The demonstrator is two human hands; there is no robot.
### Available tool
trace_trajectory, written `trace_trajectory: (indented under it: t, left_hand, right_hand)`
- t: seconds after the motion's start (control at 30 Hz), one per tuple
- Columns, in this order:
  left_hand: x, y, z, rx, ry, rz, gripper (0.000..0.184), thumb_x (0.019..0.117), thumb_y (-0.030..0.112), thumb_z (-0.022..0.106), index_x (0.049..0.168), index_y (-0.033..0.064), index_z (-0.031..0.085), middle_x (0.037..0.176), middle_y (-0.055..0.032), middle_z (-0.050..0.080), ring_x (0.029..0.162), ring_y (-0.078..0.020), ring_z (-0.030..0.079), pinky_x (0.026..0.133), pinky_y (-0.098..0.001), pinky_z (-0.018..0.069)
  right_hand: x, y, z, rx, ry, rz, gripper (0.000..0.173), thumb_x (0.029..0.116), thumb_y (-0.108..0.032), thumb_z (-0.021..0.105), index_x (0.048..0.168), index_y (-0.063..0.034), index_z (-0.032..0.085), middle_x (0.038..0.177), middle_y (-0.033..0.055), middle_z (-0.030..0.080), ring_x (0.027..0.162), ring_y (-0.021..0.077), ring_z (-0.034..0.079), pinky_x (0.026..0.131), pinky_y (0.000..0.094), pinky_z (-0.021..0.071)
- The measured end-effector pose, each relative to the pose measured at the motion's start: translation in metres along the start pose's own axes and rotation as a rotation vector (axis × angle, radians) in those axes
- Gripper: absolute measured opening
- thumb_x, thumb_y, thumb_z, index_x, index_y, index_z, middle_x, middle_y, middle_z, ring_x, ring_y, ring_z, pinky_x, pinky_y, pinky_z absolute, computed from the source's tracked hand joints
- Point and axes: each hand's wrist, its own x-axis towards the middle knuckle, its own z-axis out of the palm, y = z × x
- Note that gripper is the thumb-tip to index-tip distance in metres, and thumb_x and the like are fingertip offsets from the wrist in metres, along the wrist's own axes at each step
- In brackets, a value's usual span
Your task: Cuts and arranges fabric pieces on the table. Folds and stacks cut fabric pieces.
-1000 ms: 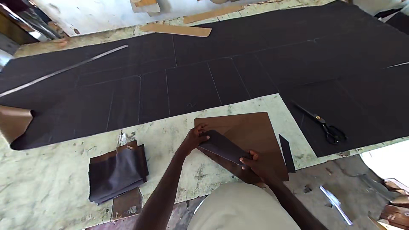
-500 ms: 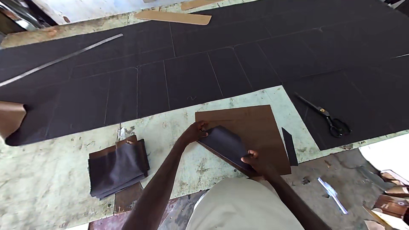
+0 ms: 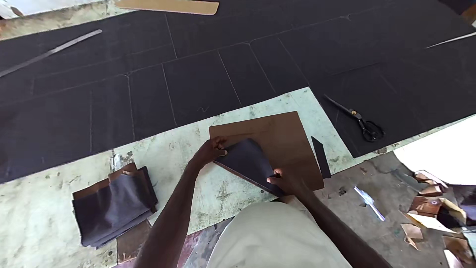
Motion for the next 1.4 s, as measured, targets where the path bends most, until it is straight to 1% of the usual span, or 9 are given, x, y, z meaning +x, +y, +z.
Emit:
trace_trajectory:
  t: [0.33, 0.53, 0.7, 0.87, 1.03, 1.1, 1.17, 1.27, 1.4]
  left_hand:
    - [0.004, 0.0, -0.003, 0.012, -0.03, 0.027, 0.061, 0.0901, 0.004, 0.074, 0.147, 0.007, 0.051, 0.094, -0.013, 0.066, 0.08, -0.0217, 0.062, 0.078, -0.0427, 0.0548]
    - [0.009, -0.004, -0.003, 0.108, -0.039, 0.045, 0.064, 0.0893, 0.008, 0.076, 0.148, 0.0082, 0.051, 0.108, -0.0156, 0.068, 0.09, -0.0262, 0.066, 0.085, -0.0495, 0.0555]
    - [0.009, -0.005, -0.002, 0.152, -0.051, 0.067, 0.064, 0.09, 0.01, 0.076, 0.148, 0.0084, 0.05, 0.105, -0.0145, 0.068, 0.089, -0.0252, 0.066, 0.085, -0.0483, 0.0556]
    - [0.008, -0.005, 0.0, 0.166, -0.033, 0.052, 0.064, 0.0901, 0.011, 0.077, 0.148, 0.0102, 0.051, 0.099, -0.0128, 0.068, 0.085, -0.0239, 0.066, 0.083, -0.0471, 0.056]
    - [0.005, -0.001, -0.001, 0.191, -0.024, 0.037, 0.067, 0.0909, 0.011, 0.076, 0.151, 0.0123, 0.048, 0.1, -0.0128, 0.068, 0.088, -0.0246, 0.065, 0.086, -0.0474, 0.0553]
    - [0.004, 0.0, 0.0, 0.19, -0.017, 0.039, 0.066, 0.0903, 0.011, 0.076, 0.151, 0.0111, 0.048, 0.101, -0.0135, 0.068, 0.089, -0.0253, 0.066, 0.088, -0.0484, 0.0549]
    - [0.0, 0.004, 0.001, 0.2, 0.005, 0.042, 0.064, 0.09, 0.011, 0.076, 0.149, 0.0097, 0.05, 0.103, -0.0145, 0.069, 0.091, -0.027, 0.067, 0.088, -0.051, 0.0554]
    - [-0.003, 0.006, 0.003, 0.223, 0.041, 0.035, 0.063, 0.088, 0.013, 0.078, 0.146, 0.012, 0.054, 0.102, -0.0133, 0.071, 0.092, -0.0267, 0.069, 0.089, -0.052, 0.0566]
    - [-0.004, 0.005, 0.001, 0.244, 0.0, 0.069, 0.064, 0.0919, 0.017, 0.075, 0.15, 0.0078, 0.049, 0.112, -0.0191, 0.069, 0.103, -0.0316, 0.067, 0.098, -0.0531, 0.0525]
  right_hand:
    - [0.001, -0.004, -0.004, -0.024, -0.093, 0.024, 0.037, 0.0925, -0.048, 0.072, 0.088, -0.0112, 0.067, 0.077, 0.0071, 0.064, 0.072, 0.0246, 0.064, 0.067, 0.0519, 0.0529]
    - [-0.001, -0.012, -0.011, 0.0, -0.028, -0.081, 0.047, 0.0908, -0.059, 0.069, 0.091, -0.0116, 0.069, 0.078, 0.007, 0.065, 0.073, 0.0239, 0.064, 0.069, 0.0517, 0.0542]
    - [0.034, -0.021, -0.011, 0.508, 0.098, -0.052, 0.069, 0.0903, -0.045, 0.077, 0.14, -0.0026, 0.055, 0.115, 0.0187, 0.069, 0.102, 0.0289, 0.067, 0.092, 0.0506, 0.0549]
    - [0.053, -0.033, -0.004, 0.613, 0.139, -0.183, 0.059, 0.0909, -0.015, 0.077, 0.144, -0.0091, 0.052, 0.11, 0.0135, 0.07, 0.093, 0.0245, 0.069, 0.082, 0.046, 0.0583]
    - [0.054, -0.038, 0.002, 0.448, 0.118, -0.371, 0.072, 0.091, -0.002, 0.069, 0.156, -0.0207, 0.043, 0.147, 0.0048, 0.057, 0.128, 0.0189, 0.06, 0.106, 0.0446, 0.0511]
    - [0.052, -0.037, 0.002, 0.366, 0.108, -0.408, 0.075, 0.0933, -0.004, 0.067, 0.159, -0.0254, 0.038, 0.159, -0.0016, 0.045, 0.139, 0.0164, 0.051, 0.113, 0.0445, 0.0452]
    - [0.052, -0.034, 0.003, 0.277, 0.16, -0.408, 0.066, 0.0959, -0.01, 0.066, 0.156, -0.0268, 0.044, 0.156, -0.0028, 0.049, 0.134, 0.0165, 0.055, 0.11, 0.044, 0.0477]
    - [0.058, -0.019, 0.011, 0.089, 0.293, -0.424, 0.055, 0.0967, -0.025, 0.066, 0.148, -0.0097, 0.054, 0.151, 0.0132, 0.053, 0.133, 0.0265, 0.056, 0.111, 0.0454, 0.0461]
    - [0.041, -0.004, 0.014, -0.25, 0.47, -0.606, 0.073, 0.0946, -0.055, 0.06, 0.151, -0.0091, 0.051, 0.162, 0.0246, 0.033, 0.152, 0.0433, 0.027, 0.122, 0.0608, 0.0262]
